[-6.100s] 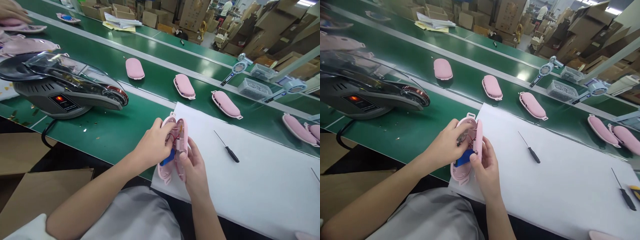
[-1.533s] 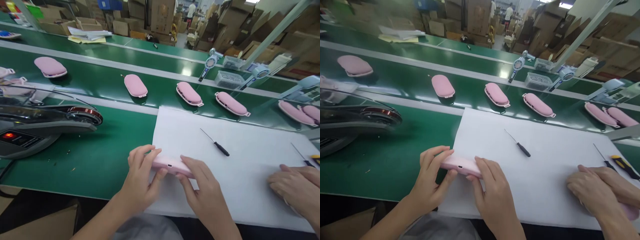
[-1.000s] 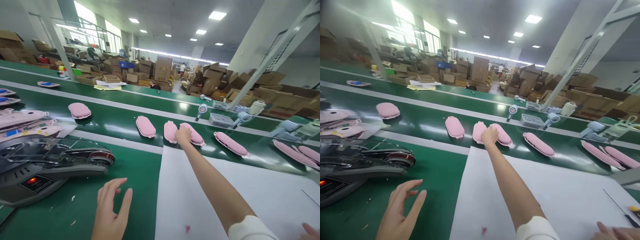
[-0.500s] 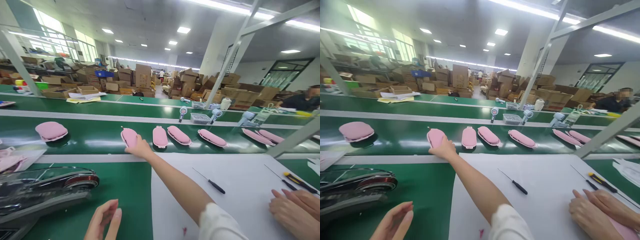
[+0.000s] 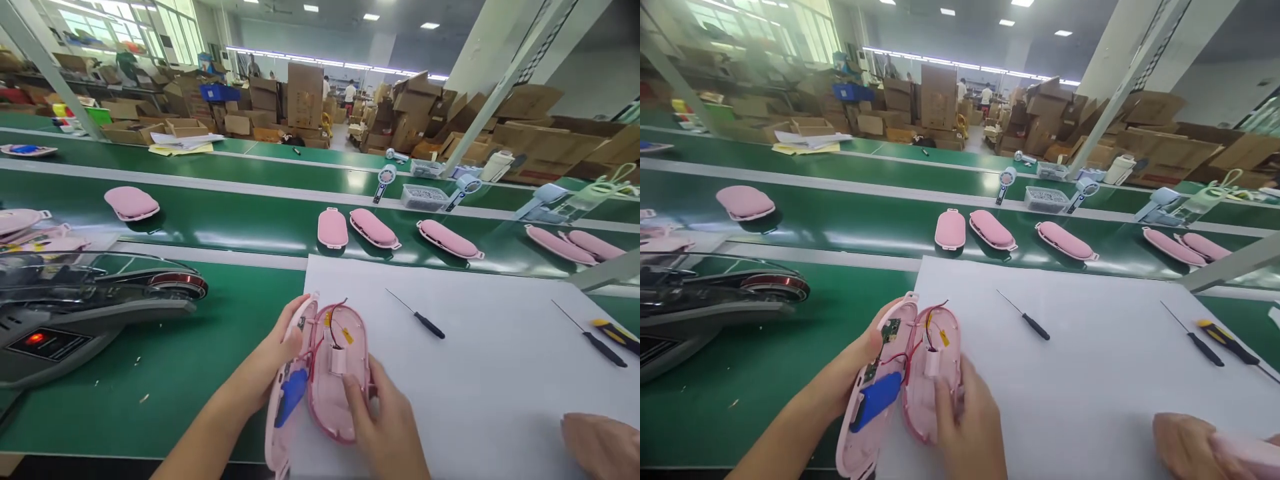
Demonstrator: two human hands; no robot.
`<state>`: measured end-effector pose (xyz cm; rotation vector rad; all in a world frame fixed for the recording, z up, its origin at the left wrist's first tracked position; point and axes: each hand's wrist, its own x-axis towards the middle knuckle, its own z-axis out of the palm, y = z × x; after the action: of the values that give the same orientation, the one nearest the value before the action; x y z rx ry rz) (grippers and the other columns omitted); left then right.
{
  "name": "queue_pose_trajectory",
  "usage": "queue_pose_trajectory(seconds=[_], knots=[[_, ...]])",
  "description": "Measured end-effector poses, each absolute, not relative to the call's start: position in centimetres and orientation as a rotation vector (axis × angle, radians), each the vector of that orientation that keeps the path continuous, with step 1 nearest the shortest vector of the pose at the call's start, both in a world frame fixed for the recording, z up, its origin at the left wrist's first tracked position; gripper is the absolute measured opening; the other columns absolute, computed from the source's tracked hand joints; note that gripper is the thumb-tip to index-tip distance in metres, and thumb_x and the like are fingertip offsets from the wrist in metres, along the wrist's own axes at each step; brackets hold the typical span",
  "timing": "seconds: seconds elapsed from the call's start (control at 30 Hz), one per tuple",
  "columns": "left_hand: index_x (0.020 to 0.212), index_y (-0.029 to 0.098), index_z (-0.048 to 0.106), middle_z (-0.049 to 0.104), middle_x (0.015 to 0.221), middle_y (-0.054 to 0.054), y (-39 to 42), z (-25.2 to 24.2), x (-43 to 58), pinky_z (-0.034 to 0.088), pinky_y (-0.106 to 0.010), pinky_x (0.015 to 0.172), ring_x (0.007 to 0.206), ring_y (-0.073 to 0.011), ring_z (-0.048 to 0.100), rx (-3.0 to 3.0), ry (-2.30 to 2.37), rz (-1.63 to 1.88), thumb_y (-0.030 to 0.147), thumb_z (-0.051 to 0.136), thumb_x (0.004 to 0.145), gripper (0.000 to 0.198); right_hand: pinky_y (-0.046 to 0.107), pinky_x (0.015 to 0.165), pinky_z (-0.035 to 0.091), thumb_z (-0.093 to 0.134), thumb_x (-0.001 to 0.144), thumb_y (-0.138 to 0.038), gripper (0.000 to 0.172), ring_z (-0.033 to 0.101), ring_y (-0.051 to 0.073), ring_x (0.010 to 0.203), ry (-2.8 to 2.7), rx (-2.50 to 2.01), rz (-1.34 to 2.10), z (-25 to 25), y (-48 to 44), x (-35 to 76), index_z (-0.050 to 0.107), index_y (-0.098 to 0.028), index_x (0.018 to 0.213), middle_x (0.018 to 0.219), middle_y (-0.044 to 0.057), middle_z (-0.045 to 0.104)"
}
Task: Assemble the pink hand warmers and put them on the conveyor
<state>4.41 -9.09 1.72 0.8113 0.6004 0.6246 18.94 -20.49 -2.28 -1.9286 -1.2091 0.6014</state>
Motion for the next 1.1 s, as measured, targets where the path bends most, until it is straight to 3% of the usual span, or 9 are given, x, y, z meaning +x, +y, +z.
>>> queue_pose_trajectory(seconds=[0.1,0.23,0.4,0.53,0.77,0.93,1.1], knots=[[0.138,0.027,0.038,0.063,0.121,-0.011,-9.0,2.0,5.2,0.047,-0.040,0.092,0.107,-0.0298,0.063,0.769,0.656,0.582,0.061,0.063,0.074,0.076,0.045,0.082,0.045,0.050,0.091,-0.036,0.045,0.049,0.030,0.103,-1.397,-1.878,0.030,-2.9,-20.5,20.0,0.043,-0.022,0.133,0.115,0.015,0.053],[0.140,0.028,0.036,0.064,0.119,-0.009,-9.2,2.7,6.1,0.048,-0.039,0.086,0.098,-0.0269,0.065,0.786,0.751,0.523,0.063,0.053,0.081,0.071,0.042,0.083,0.035,0.050,0.090,-0.018,0.030,0.049,0.026,0.098,-1.850,-1.753,-0.197,-0.7,-19.0,20.1,0.059,-0.027,0.117,0.110,0.010,0.057],[0.137,0.025,0.041,0.064,0.114,-0.006,-9.3,2.8,6.6,0.044,-0.032,0.087,0.095,-0.0207,0.062,0.853,0.694,0.493,0.063,0.056,0.079,0.071,0.037,0.071,0.032,0.059,0.075,-0.008,0.031,0.051,0.024,0.088,-2.212,-1.752,0.042,1.5,-15.9,20.5,0.064,-0.019,0.104,0.094,0.008,0.062],[0.135,0.022,0.045,0.066,0.106,-0.006,-9.2,2.3,6.7,0.044,-0.026,0.070,0.079,-0.0158,0.060,0.779,0.695,0.502,0.060,0.055,0.081,0.066,0.032,0.070,0.037,0.055,0.081,-0.003,0.018,0.053,0.019,0.080,-2.251,-1.658,0.265,1.8,-14.4,22.0,0.063,-0.019,0.076,0.080,0.004,0.059],[0.135,0.018,0.045,0.069,0.101,-0.011,-9.0,1.9,6.4,0.047,-0.032,0.075,0.086,-0.0237,0.066,0.645,0.625,0.506,0.058,0.056,0.082,0.067,0.024,0.063,0.042,0.044,0.078,0.005,0.032,0.058,0.013,0.071,-1.897,-1.543,0.819,3.1,-13.5,22.9,0.062,-0.021,0.079,0.079,-0.002,0.065],[0.134,0.018,0.046,0.069,0.101,-0.011,-8.9,1.5,6.3,0.048,-0.037,0.087,0.091,-0.0257,0.067,0.740,0.699,0.514,0.065,0.061,0.073,0.079,0.023,0.058,0.040,0.049,0.080,-0.006,0.027,0.057,0.011,0.059,-1.639,-1.603,1.100,3.5,-12.9,22.3,0.068,-0.025,0.084,0.072,-0.005,0.069],[0.133,0.020,0.046,0.064,0.112,-0.011,-9.2,1.7,6.3,0.046,-0.035,0.091,0.103,-0.0267,0.062,0.781,0.655,0.536,0.065,0.064,0.069,0.081,0.022,0.049,0.035,0.049,0.080,-0.015,0.024,0.049,0.011,0.054,-1.590,-1.587,1.271,3.2,-12.7,22.6,0.069,-0.024,0.070,0.066,-0.004,0.063]])
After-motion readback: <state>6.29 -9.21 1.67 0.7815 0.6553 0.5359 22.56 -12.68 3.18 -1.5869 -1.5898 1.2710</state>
